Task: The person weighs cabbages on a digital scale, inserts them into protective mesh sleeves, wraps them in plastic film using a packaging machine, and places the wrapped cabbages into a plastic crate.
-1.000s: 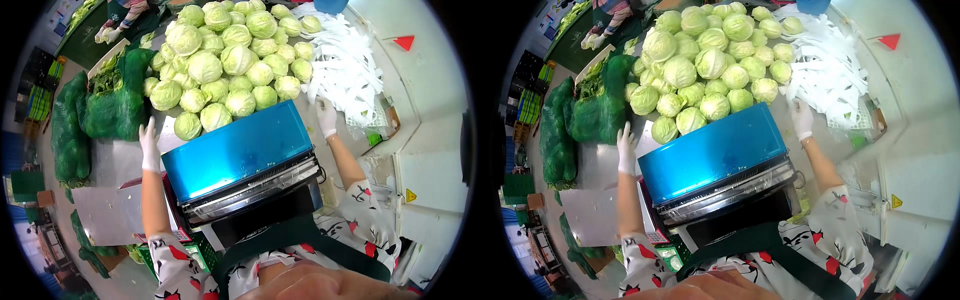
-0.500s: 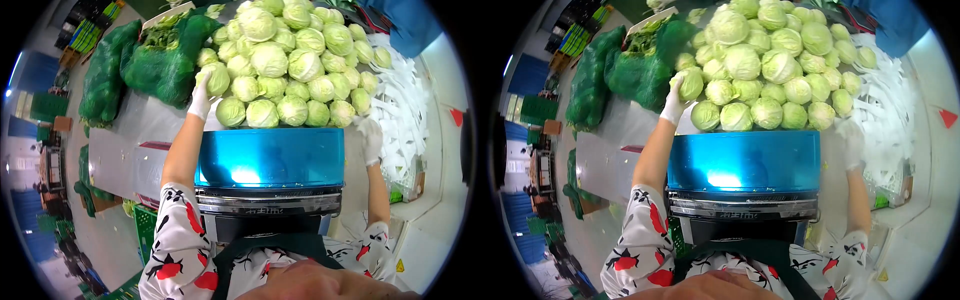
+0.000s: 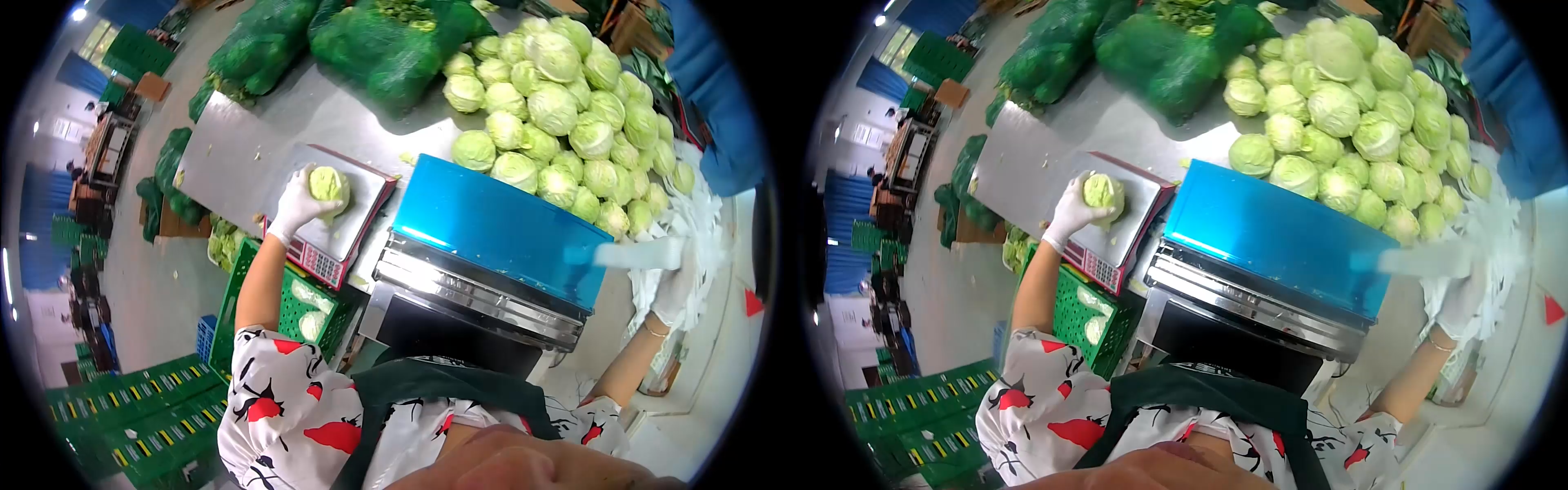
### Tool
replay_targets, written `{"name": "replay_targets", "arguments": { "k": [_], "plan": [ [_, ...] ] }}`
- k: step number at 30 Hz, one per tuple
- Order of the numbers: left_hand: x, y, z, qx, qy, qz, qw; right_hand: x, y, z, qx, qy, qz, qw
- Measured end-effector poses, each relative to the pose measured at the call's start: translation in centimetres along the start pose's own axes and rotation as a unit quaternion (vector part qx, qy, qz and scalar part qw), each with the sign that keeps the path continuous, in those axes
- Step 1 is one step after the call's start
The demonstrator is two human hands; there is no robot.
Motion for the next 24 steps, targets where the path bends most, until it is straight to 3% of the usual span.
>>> {"name": "replay_targets", "arguments": {
  "k": [1,2,3,4,6,7,8,9,11,12,13,15,16,17,18,19,21,22,23,24],
  "plan": [
    [-0.3,0.3,-0.7,0.006,0.048,0.012,0.999,-2.0,0.7,1.1,-0.042,-0.149,-0.008,0.988],
    [0.4,1.4,-0.5,0.007,0.010,0.076,0.997,-3.9,1.4,-3.6,0.013,-0.061,-0.026,0.998],
    [1.3,2.4,0.5,0.008,-0.029,0.141,0.990,-6.7,2.1,-5.5,-0.103,-0.269,-0.067,0.955],
    [2.4,3.4,1.7,0.008,-0.070,0.205,0.976,-9.6,2.9,-9.5,-0.211,-0.451,-0.113,0.860],
    [4.4,6.5,4.3,-0.032,0.033,0.300,0.953,-14.7,5.5,-19.4,-0.436,-0.690,-0.124,0.564],
    [5.3,8.6,7.3,-0.047,0.158,0.230,0.959,-16.7,7.0,-23.0,-0.435,-0.711,-0.183,0.522],
    [3.5,10.7,9.8,-0.106,0.331,0.163,0.923,-17.4,8.2,-27.3,-0.439,-0.713,-0.204,0.506],
    [3.5,12.5,13.2,-0.182,0.386,0.086,0.900,-19.1,9.4,-29.7,-0.393,-0.688,-0.280,0.542],
    [3.3,16.5,18.1,-0.254,0.446,0.005,0.858,-20.6,10.7,-34.9,-0.343,-0.618,-0.285,0.648],
    [2.0,17.3,19.2,-0.228,0.550,-0.022,0.803,-20.7,10.6,-36.6,-0.211,-0.576,-0.251,0.749],
    [2.0,18.0,20.2,-0.122,0.739,-0.084,0.657,-20.1,10.6,-38.4,-0.071,-0.519,-0.207,0.827],
    [0.7,17.8,19.3,-0.087,0.792,-0.070,0.600,-18.1,9.8,-41.0,0.035,-0.429,-0.119,0.895],
    [0.1,17.9,18.8,-0.074,0.782,-0.043,0.618,-19.0,10.1,-40.5,0.021,-0.447,-0.105,0.888],
    [0.7,18.2,18.2,-0.081,0.754,-0.028,0.651,-19.9,10.3,-40.1,-0.054,-0.527,-0.095,0.843],
    [1.4,18.3,17.6,-0.087,0.725,-0.014,0.683,-21.5,10.8,-39.0,-0.198,-0.647,-0.138,0.723],
    [1.9,18.2,16.8,-0.092,0.694,0.000,0.714,-23.0,11.5,-37.9,-0.335,-0.731,-0.175,0.568],
    [1.3,17.9,15.5,-0.119,0.816,-0.053,0.563,-20.9,9.4,-40.1,-0.051,-0.553,-0.343,0.758],
    [2.0,17.8,14.7,-0.119,0.864,-0.065,0.485,-19.6,8.7,-41.0,0.101,-0.466,-0.355,0.804],
    [3.1,17.8,13.8,-0.121,0.904,-0.076,0.402,-20.3,9.8,-40.8,-0.147,-0.604,-0.365,0.693],
    [3.7,17.9,12.6,-0.075,0.907,-0.098,0.403,-20.5,10.6,-42.8,-0.169,-0.559,-0.469,0.663]
  ]
}}
Point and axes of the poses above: each hand's wrist, its own y-axis away from the middle knuckle, its own x-axis out of the back of the hand, z = x × y, the point moved 6 cm from there along -y, towards the middle knuckle, and after that the axes turned 15 degrees about -y, right-handed, at the moved point
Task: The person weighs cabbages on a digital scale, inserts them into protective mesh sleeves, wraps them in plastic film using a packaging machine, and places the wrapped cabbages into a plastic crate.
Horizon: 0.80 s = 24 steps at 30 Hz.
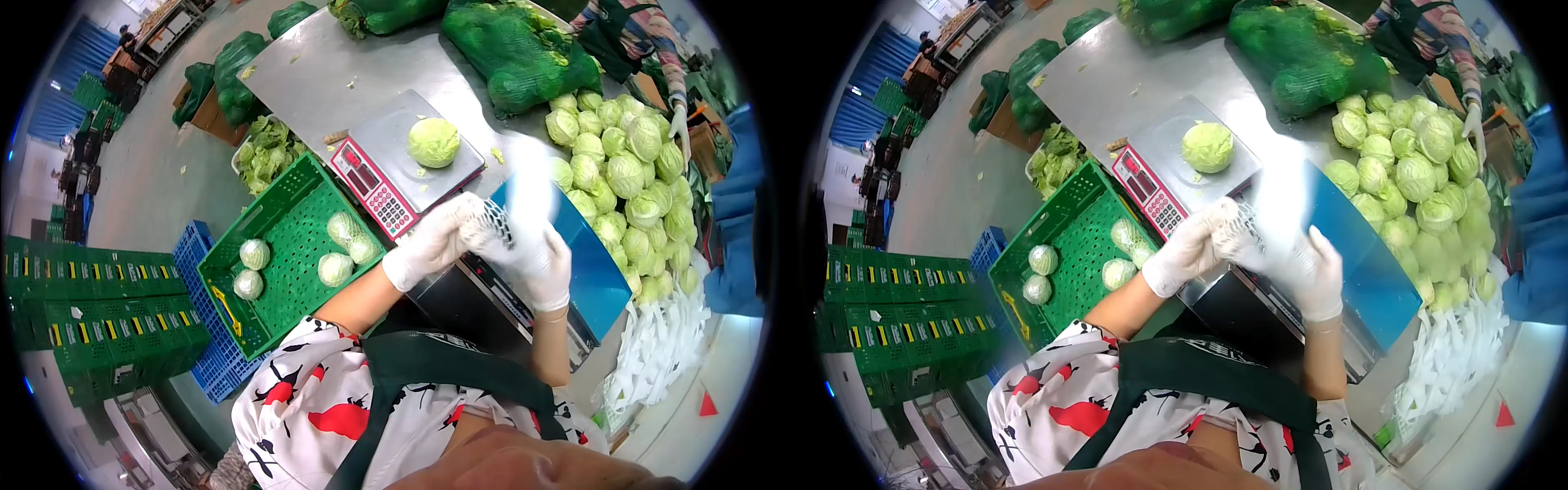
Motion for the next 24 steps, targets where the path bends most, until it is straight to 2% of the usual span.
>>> {"name": "replay_targets", "arguments": {
  "k": [1,2,3,4,5,6,7,8,9,10,12,13,14,15,16,17,18,19,20,21,22,24],
  "plan": [
    [1.1,0.2,0.3,0.011,-0.017,0.010,1.000,-2.2,0.0,0.2,-0.100,0.037,-0.072,0.992],
    [2.1,0.3,0.2,0.025,-0.004,-0.051,0.998,-4.3,0.4,0.3,-0.187,0.083,-0.149,0.967],
    [2.5,0.6,-0.6,0.063,-0.013,-0.068,0.996,-4.1,1.0,2.8,-0.214,-0.223,-0.161,0.937],
    [2.9,1.0,-1.4,0.100,-0.021,-0.084,0.991,-2.0,1.0,3.2,-0.195,-0.103,-0.234,0.947],
    [3.0,1.8,-2.8,0.160,-0.051,-0.055,0.984,-0.8,-0.6,2.7,-0.108,-0.104,-0.228,0.962],
    [2.9,2.4,-2.9,0.170,-0.145,-0.070,0.972,-0.3,-2.1,1.3,-0.020,-0.100,-0.216,0.971],
    [2.7,3.2,-2.9,0.180,-0.238,-0.084,0.951,0.1,-3.2,-1.1,0.056,-0.239,-0.228,0.942],
    [2.6,3.8,-2.6,0.189,-0.328,-0.099,0.920,1.4,-3.6,-0.3,0.040,-0.299,-0.158,0.940],
    [3.5,3.7,-1.7,0.173,-0.393,-0.074,0.900,3.1,-4.1,1.1,0.026,-0.355,-0.086,0.931],
    [4.4,3.5,-0.7,0.160,-0.455,-0.048,0.875,4.6,-4.7,3.0,0.037,-0.342,-0.045,0.938],
    [5.4,2.9,3.2,-0.025,-0.384,0.016,0.923,3.6,-6.1,4.2,-0.014,-0.338,-0.053,0.940],
    [6.1,2.7,4.0,-0.025,-0.269,0.026,0.962,3.6,-7.2,5.6,-0.058,-0.355,-0.032,0.932],
    [6.8,2.2,4.9,-0.023,-0.151,0.035,0.988,2.4,-8.9,5.5,-0.079,-0.331,-0.160,0.927],
    [7.5,1.7,5.6,-0.021,-0.031,0.044,0.998,1.2,-10.2,4.5,-0.081,-0.116,-0.104,0.985],
    [9.2,1.2,5.9,-0.004,-0.192,0.092,0.977,2.9,-12.7,6.3,-0.073,0.033,-0.048,0.996],
    [11.4,0.6,6.1,0.014,-0.348,0.137,0.927,4.7,-15.5,8.5,-0.062,0.179,0.009,0.982],
    [14.2,-0.7,6.1,0.020,-0.502,0.174,0.847,5.1,-17.7,8.4,0.008,0.222,0.080,0.972],
    [16.8,-1.7,6.5,-0.027,-0.543,0.271,0.794,4.9,-19.4,8.3,0.077,0.263,0.150,0.950],
    [18.6,-2.7,7.4,-0.049,-0.483,0.347,0.802,4.3,-21.3,9.2,0.111,0.247,0.170,0.947],
    [21.2,-4.0,8.1,-0.117,-0.468,0.399,0.780,3.8,-23.1,10.1,0.146,0.230,0.189,0.943],
    [19.4,-4.6,9.7,-0.101,-0.510,0.438,0.733,3.7,-25.3,11.6,0.087,0.239,0.187,0.949],
    [26.8,-8.0,6.2,0.037,-0.436,0.430,0.790,3.7,-28.6,14.8,-0.031,0.255,0.180,0.950]
  ]
}}
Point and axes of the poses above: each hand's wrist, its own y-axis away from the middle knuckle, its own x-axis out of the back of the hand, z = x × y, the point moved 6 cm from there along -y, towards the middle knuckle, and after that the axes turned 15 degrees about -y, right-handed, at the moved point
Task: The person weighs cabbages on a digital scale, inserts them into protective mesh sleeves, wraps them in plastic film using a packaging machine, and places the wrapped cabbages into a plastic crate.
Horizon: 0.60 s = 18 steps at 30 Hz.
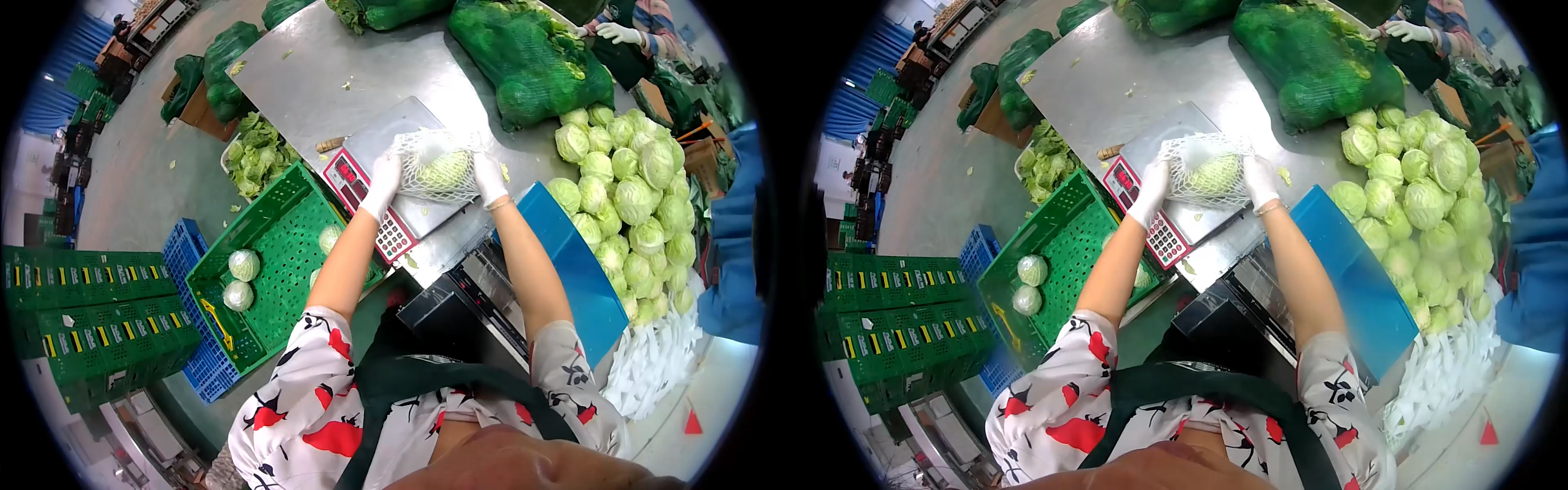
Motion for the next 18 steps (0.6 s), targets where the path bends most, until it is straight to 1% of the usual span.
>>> {"name": "replay_targets", "arguments": {
  "k": [1,2,4,5,6,7,8,9,10,12,13,14,15,16,18],
  "plan": [
    [-1.5,-2.5,-3.3,0.068,0.012,-0.047,0.997,-0.9,-1.1,0.8,0.072,0.091,-0.021,0.993],
    [-2.0,-3.5,-3.9,0.009,-0.048,-0.033,0.998,-1.6,-2.2,2.0,0.144,0.181,-0.040,0.972],
    [-2.6,-1.4,-1.6,0.005,0.122,-0.012,0.992,-0.7,-0.6,0.9,0.132,0.014,0.007,0.991],
    [-2.8,0.6,-0.2,0.006,0.207,-0.005,0.978,0.1,1.9,-1.6,0.153,-0.006,0.011,0.988],
    [-3.3,2.4,0.4,0.038,0.277,-0.029,0.960,1.0,4.3,-4.0,0.172,-0.025,0.014,0.985],
    [-4.1,4.1,1.2,0.045,0.325,-0.129,0.936,1.9,6.1,-5.7,0.189,-0.046,0.018,0.981],
    [-4.3,6.2,2.0,0.054,0.368,-0.227,0.900,2.9,7.5,-6.4,0.208,-0.129,0.017,0.969],
    [-4.9,8.4,3.3,0.061,0.407,-0.323,0.852,3.3,7.1,-4.9,0.178,-0.147,-0.028,0.973],
    [-5.0,10.6,4.8,0.055,0.399,-0.329,0.854,4.1,6.5,-2.9,0.150,-0.166,-0.070,0.972],
    [-5.5,15.0,6.9,0.047,0.381,-0.347,0.855,6.1,9.7,-6.0,0.056,-0.301,-0.180,0.935],
    [-6.2,15.9,6.8,0.033,0.351,-0.347,0.869,6.2,10.0,-4.6,-0.052,-0.388,-0.236,0.889],
    [-7.1,16.8,6.7,0.019,0.320,-0.347,0.882,6.6,10.5,-3.0,-0.156,-0.468,-0.287,0.821],
    [-8.2,17.1,6.7,-0.001,0.289,-0.347,0.892,7.3,11.1,-1.8,-0.249,-0.538,-0.333,0.733],
    [-9.9,16.4,4.7,0.065,0.345,-0.352,0.868,10.1,11.4,-0.7,-0.115,-0.451,-0.324,0.824],
    [-12.0,17.6,6.4,0.097,0.446,-0.434,0.777,15.5,13.5,0.5,-0.121,-0.458,-0.161,0.866]
  ]
}}
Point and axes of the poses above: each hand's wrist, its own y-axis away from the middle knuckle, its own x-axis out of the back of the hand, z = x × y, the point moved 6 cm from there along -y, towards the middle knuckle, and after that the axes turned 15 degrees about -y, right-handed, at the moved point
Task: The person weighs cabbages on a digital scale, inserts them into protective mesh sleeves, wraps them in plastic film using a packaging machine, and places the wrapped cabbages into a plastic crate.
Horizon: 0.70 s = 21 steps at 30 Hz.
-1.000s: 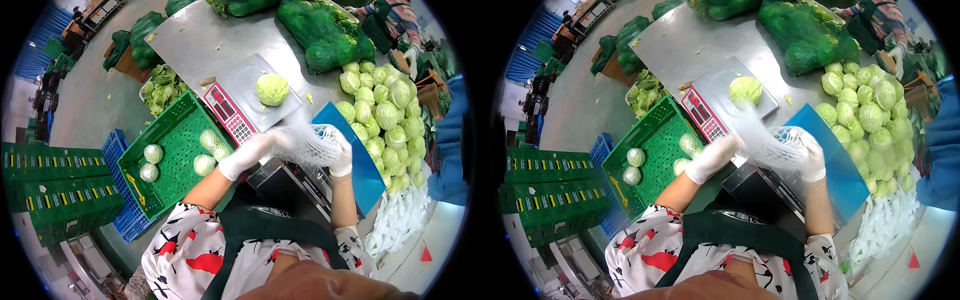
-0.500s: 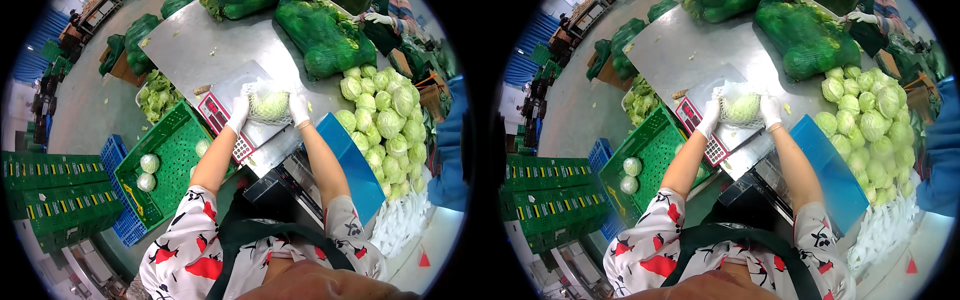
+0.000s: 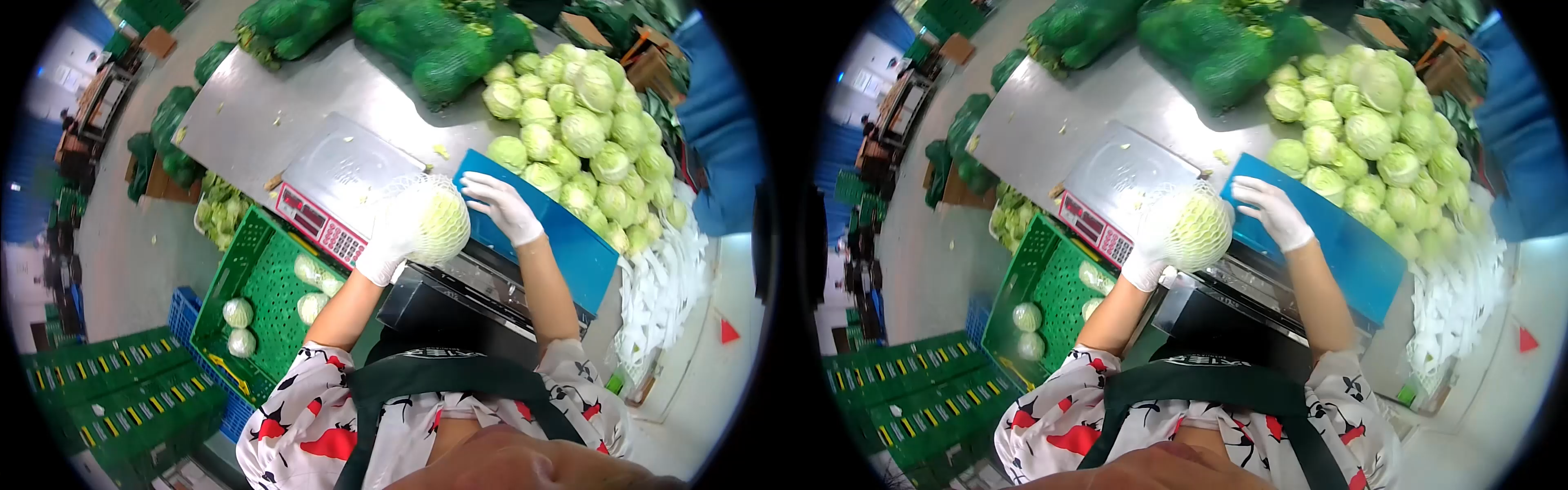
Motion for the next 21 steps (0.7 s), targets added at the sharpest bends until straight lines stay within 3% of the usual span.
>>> {"name": "replay_targets", "arguments": {
  "k": [1,2,5,6,7,9,12,15,17,19,20,21],
  "plan": [
    [-1.4,-0.4,-0.6,0.018,0.065,-0.047,0.997,1.3,2.5,-1.1,0.036,-0.006,0.077,0.996],
    [-1.6,-1.4,-1.7,0.066,0.046,0.042,0.996,1.6,4.9,-2.1,0.063,-0.042,0.121,0.990],
    [-4.7,-5.9,-4.6,0.017,-0.115,-0.001,0.993,1.0,9.4,-1.6,0.069,-0.105,0.067,0.990],
    [-7.1,-6.9,-5.7,0.032,-0.109,-0.088,0.990,1.7,10.9,-2.7,0.206,0.097,0.102,0.968],
    [-9.1,-8.0,-6.8,0.061,-0.059,-0.129,0.988,2.8,12.3,-3.1,0.215,0.025,0.123,0.968],
    [-10.4,-10.9,-9.5,0.104,-0.023,-0.165,0.981,5.1,15.1,-3.3,0.325,0.054,0.180,0.927],
    [-10.5,-15.1,-14.9,0.151,-0.074,-0.222,0.960,8.1,18.2,-1.2,0.418,0.159,0.254,0.858],
    [-10.1,-15.3,-17.3,0.149,-0.282,-0.096,0.943,8.9,19.4,-0.6,0.418,0.246,0.307,0.819],
    [-11.0,-14.5,-16.1,0.083,-0.295,-0.116,0.945,8.8,19.9,-1.0,0.357,0.178,0.297,0.867],
    [-8.5,-12.5,-12.1,0.050,-0.410,-0.021,0.910,10.1,21.0,-0.5,0.330,0.206,0.316,0.865],
    [-7.1,-11.2,-9.7,-0.040,-0.442,-0.012,0.896,11.2,22.1,-0.3,0.371,0.260,0.325,0.830],
    [-6.6,-8.9,-6.7,-0.125,-0.549,0.013,0.826,11.8,23.8,-0.1,0.388,0.274,0.355,0.805]
  ]
}}
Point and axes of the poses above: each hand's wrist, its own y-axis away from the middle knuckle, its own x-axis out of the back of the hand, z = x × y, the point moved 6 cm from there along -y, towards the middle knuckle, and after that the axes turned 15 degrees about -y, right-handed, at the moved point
